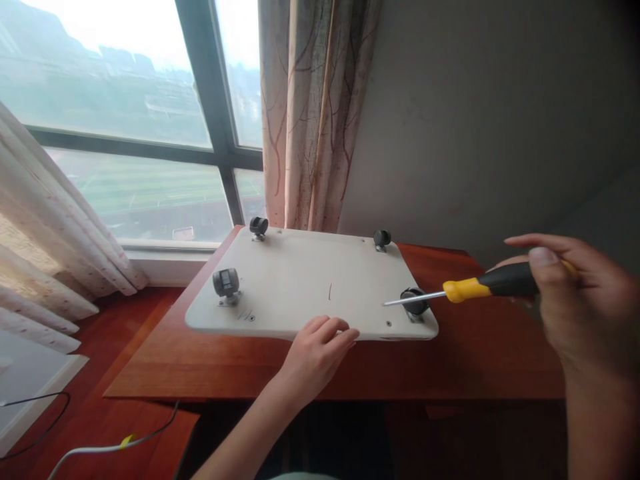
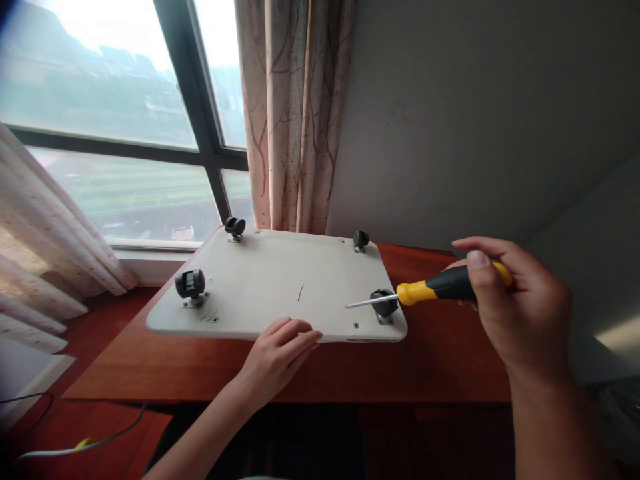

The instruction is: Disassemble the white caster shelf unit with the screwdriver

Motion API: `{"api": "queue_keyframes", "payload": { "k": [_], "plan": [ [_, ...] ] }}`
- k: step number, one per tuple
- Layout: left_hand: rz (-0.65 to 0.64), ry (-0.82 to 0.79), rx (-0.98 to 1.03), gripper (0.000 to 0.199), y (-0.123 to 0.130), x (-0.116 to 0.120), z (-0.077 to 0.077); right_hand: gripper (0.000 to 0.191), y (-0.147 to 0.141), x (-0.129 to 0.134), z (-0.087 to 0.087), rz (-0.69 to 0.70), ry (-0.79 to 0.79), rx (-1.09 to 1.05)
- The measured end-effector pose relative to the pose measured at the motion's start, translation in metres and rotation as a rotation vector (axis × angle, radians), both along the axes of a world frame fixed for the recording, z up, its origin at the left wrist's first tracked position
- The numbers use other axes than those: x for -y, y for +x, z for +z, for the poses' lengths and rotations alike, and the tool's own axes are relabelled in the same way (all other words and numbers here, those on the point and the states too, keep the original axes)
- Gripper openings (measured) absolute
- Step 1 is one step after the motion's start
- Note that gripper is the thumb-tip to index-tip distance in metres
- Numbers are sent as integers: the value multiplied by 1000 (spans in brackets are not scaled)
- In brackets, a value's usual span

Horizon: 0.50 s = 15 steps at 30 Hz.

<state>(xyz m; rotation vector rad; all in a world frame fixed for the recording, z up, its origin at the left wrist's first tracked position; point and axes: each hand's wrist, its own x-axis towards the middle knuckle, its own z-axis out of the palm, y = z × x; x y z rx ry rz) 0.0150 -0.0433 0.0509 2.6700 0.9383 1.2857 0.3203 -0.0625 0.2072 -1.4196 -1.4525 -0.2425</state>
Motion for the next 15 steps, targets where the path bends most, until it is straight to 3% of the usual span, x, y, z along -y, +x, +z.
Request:
{"api": "queue_keyframes", "payload": {
  "k": [6,10,15],
  "plan": [
    [59,-3,47,19,5,3,-1,31,-14,-10,7,-2,-65,126],
    [77,-5,42,22,7,5,-3,31,-22,-13,7,-39,-20,293],
    [82,7,15,22,6,6,-3,32,-27,-15,7,-21,5,357]
  ]
}}
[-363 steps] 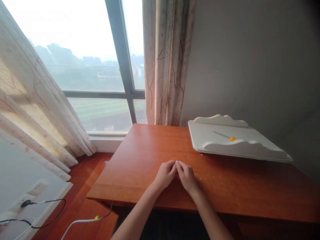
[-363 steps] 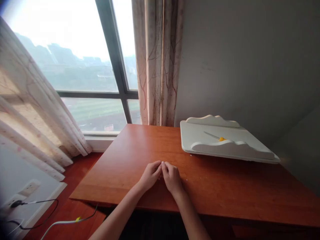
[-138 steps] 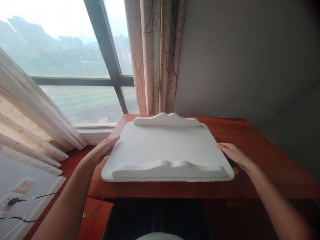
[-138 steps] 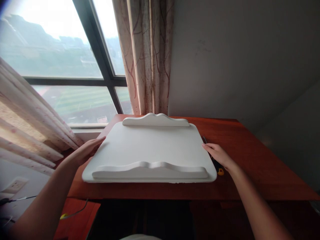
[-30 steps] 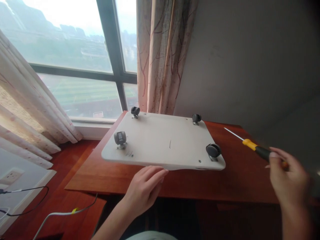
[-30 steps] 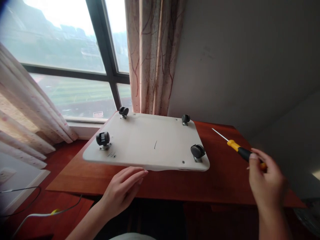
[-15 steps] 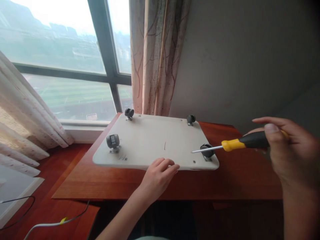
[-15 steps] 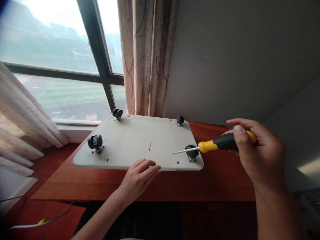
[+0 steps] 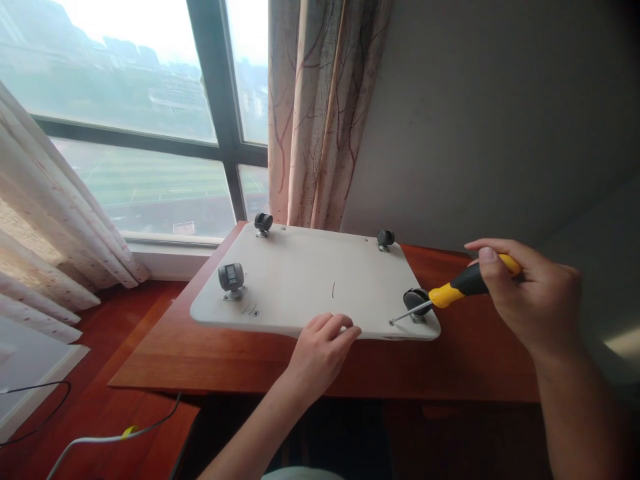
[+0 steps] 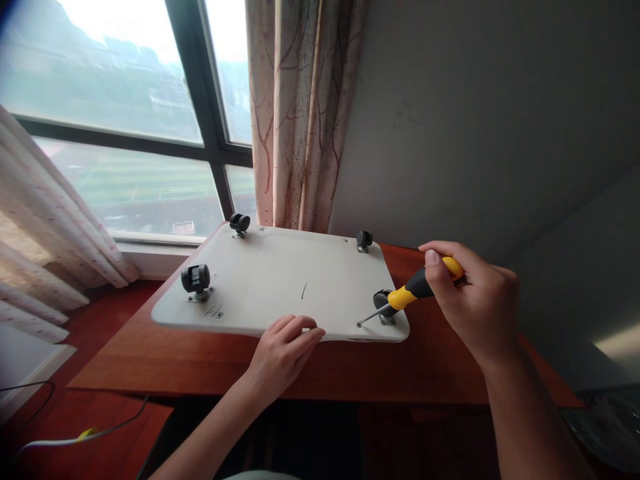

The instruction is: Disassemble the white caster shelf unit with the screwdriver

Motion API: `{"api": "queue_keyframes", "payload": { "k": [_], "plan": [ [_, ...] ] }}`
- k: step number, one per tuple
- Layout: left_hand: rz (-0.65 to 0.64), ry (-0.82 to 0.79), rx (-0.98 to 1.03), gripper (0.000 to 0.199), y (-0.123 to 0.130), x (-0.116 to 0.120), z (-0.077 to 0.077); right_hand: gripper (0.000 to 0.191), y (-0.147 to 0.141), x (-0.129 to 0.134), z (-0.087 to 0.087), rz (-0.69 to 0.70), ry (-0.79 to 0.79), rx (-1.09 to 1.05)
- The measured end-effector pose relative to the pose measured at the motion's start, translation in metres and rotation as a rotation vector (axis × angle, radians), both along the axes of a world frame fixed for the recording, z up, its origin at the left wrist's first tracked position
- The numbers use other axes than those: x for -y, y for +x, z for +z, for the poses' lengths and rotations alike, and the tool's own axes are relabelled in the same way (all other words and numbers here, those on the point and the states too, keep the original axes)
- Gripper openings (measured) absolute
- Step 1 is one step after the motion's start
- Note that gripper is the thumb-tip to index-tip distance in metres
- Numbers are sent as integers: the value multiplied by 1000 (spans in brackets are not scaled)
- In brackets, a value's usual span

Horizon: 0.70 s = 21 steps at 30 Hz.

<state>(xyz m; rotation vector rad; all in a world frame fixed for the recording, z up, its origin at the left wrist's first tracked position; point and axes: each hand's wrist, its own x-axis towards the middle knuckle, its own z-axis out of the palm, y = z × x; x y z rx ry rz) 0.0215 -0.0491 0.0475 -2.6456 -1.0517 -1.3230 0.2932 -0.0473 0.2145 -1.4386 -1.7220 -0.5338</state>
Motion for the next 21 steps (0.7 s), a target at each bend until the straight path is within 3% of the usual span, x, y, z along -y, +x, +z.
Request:
{"api": "queue_keyframes", "payload": {
  "k": [21],
  "plan": [
    [8,6,-19,23,0,2,3,30,-5,-2,2,38,20,84]
  ]
}}
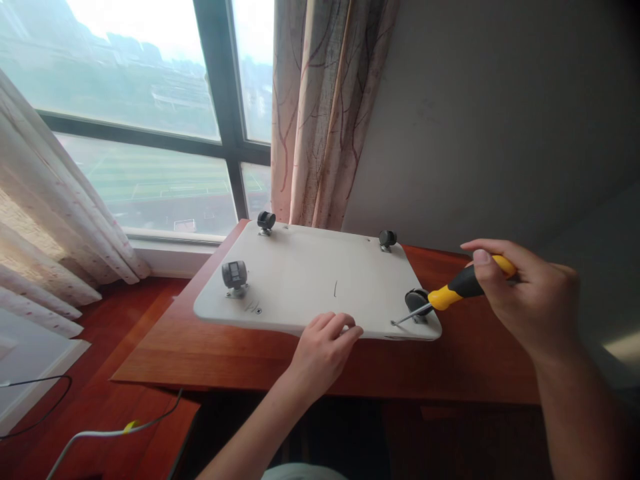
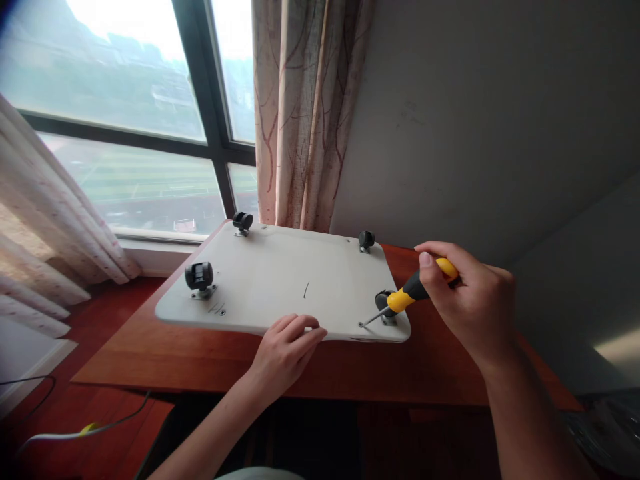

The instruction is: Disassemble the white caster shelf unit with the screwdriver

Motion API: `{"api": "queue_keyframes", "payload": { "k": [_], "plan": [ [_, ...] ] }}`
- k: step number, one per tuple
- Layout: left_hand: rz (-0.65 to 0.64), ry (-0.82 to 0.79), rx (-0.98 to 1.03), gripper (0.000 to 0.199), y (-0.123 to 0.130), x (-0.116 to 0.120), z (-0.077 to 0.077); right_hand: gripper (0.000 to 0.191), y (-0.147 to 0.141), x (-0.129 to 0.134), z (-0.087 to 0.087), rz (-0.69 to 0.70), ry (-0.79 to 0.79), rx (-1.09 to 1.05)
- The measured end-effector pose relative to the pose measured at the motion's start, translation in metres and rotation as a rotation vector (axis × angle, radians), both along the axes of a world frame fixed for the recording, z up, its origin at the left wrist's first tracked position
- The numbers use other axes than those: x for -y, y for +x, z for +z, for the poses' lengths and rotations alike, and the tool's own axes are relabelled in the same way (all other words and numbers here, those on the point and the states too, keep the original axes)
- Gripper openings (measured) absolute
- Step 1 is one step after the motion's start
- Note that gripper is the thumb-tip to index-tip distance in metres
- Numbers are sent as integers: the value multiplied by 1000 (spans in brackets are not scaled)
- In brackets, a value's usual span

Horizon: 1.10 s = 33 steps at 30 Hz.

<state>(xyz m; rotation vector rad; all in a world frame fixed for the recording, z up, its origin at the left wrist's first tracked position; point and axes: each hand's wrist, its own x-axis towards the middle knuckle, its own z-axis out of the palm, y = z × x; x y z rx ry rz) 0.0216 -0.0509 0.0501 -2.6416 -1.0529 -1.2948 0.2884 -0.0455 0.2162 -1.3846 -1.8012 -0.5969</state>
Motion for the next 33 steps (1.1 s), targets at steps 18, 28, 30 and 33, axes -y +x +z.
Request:
{"api": "queue_keyframes", "payload": {
  "k": [18,28,30,33],
  "plan": [
    [5,4,-1,22,0,0,1,32,-2,-1,0,-3,8,14],
    [-2,-5,5,23,0,0,-2,33,1,-2,1,17,33,43],
    [-3,-1,9,22,1,0,-1,33,1,-3,1,10,28,43],
    [-7,2,14,21,1,0,0,33,1,-2,2,2,25,55]
  ]
}}
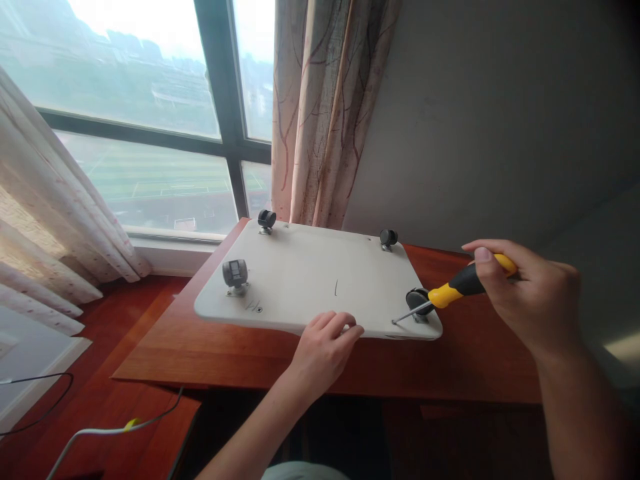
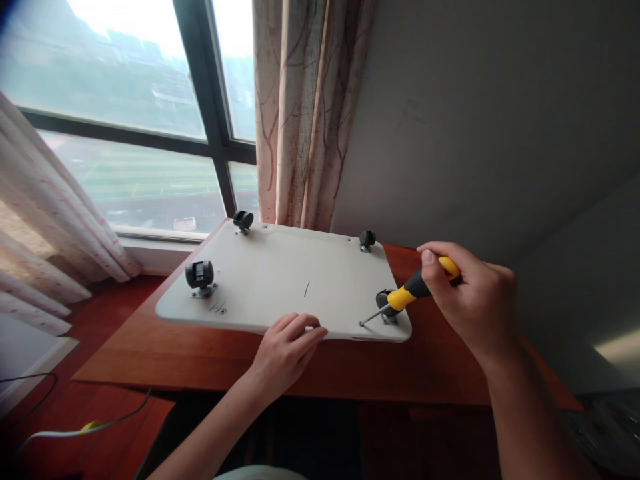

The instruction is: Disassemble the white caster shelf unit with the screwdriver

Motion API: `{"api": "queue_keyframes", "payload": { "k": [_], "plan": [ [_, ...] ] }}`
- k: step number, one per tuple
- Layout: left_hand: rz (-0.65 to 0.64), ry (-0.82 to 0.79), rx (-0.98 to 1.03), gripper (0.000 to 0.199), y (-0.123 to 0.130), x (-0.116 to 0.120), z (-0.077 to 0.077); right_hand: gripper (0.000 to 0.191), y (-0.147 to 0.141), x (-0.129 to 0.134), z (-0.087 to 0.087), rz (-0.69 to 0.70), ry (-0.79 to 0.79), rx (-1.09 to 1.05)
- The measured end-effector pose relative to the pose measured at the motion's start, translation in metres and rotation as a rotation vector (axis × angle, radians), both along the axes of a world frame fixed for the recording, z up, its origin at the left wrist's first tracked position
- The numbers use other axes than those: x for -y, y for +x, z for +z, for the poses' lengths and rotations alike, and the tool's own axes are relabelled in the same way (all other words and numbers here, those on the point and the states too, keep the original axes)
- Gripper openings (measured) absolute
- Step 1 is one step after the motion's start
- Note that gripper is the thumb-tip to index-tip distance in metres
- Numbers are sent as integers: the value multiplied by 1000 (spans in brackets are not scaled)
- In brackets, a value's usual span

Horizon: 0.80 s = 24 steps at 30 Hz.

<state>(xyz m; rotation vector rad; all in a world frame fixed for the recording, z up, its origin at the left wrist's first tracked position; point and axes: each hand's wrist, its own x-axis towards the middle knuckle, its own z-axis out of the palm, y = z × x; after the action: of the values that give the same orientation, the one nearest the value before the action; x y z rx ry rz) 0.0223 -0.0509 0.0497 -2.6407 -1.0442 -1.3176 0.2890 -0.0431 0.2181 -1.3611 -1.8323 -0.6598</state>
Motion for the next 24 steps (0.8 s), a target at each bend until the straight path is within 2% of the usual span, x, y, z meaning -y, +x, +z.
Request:
{"api": "queue_keyframes", "payload": {
  "k": [7,17,20,24],
  "plan": [
    [-5,-9,1,20,0,-1,-3,36,2,-6,4,17,-66,-9],
    [-4,-18,-11,21,0,-1,-5,36,-10,-14,22,62,-462,-63],
    [-5,-11,-13,21,0,-1,-5,38,-10,-12,29,29,-521,-1],
    [-3,4,-9,21,0,-2,-5,47,-12,-6,37,-84,-505,192]
  ]
}}
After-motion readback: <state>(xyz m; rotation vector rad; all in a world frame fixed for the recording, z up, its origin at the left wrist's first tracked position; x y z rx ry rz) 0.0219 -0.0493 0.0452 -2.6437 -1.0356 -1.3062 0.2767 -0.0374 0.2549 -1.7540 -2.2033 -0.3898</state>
